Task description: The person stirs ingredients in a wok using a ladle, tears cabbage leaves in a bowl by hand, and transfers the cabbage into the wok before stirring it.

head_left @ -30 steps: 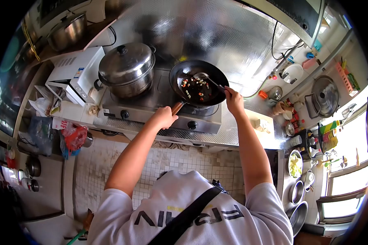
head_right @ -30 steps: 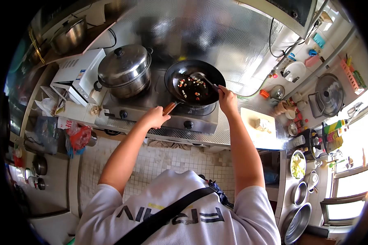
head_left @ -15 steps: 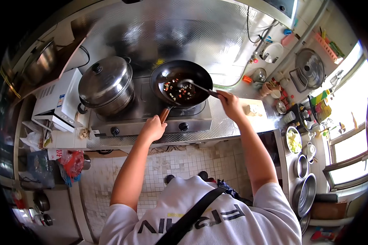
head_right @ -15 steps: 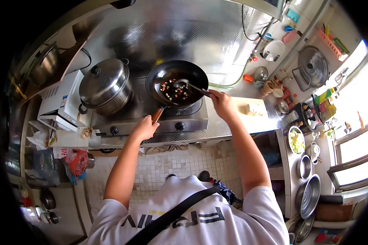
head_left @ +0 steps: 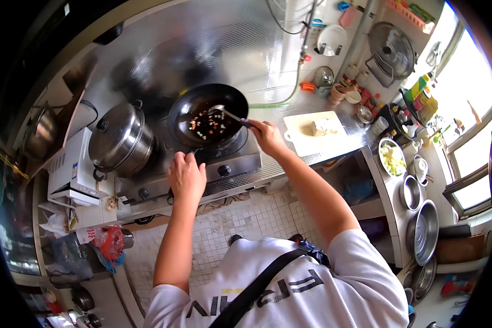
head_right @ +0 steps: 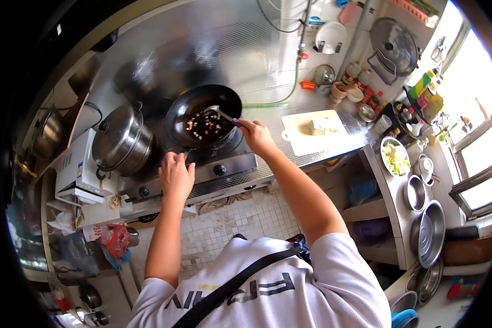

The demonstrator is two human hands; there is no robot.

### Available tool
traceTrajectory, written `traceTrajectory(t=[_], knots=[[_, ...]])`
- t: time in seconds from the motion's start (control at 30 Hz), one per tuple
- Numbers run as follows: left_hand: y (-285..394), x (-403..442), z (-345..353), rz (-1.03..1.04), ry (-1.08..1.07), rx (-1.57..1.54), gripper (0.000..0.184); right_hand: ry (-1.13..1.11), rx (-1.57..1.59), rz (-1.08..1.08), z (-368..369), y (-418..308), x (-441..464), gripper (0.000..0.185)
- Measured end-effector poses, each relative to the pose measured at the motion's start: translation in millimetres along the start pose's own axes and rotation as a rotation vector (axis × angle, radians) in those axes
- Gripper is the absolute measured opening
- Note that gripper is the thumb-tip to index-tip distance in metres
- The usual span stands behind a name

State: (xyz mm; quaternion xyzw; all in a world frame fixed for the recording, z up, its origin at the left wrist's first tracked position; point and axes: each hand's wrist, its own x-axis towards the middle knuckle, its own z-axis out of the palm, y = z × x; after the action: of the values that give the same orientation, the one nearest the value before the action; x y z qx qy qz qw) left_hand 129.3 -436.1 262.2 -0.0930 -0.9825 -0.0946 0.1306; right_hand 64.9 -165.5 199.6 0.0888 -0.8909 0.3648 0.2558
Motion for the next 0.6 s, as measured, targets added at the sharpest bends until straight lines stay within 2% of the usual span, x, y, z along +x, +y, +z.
traceTrajectory(t=[0.03,0.07,0.1,0.17,0.3,0.47,0.53,0.57,0.6], knots=[[18,-1,-1,0.052,0.045,-0.044,0.030,-0.004,0.026,0.003,4,12,-5,0.030],[36,-3,1,0.152,0.074,-0.063,0.027,-0.032,0.014,-0.011,7,25,-8,0.043],[58,-9,7,0.169,0.087,-0.163,0.025,-0.202,-0.006,0.109,-9,22,-11,0.056],[104,-25,15,0.206,-0.035,-0.243,0.026,-0.238,-0.066,0.097,-35,25,-22,0.060],[192,-62,34,0.348,-0.434,-0.238,0.031,-0.104,0.034,0.001,-115,53,-73,0.048],[278,-96,124,0.451,-0.960,-0.483,0.040,-0.222,-0.008,0.241,-204,164,-210,0.032],[314,-106,161,0.388,-1.099,-0.603,0.039,-0.365,-0.106,0.463,-242,193,-266,0.035],[333,-108,171,0.358,-1.169,-0.666,0.037,-0.438,-0.057,0.613,-256,209,-293,0.038],[354,-108,180,0.268,-1.284,-0.727,0.031,-0.414,0.004,0.685,-274,217,-318,0.039]])
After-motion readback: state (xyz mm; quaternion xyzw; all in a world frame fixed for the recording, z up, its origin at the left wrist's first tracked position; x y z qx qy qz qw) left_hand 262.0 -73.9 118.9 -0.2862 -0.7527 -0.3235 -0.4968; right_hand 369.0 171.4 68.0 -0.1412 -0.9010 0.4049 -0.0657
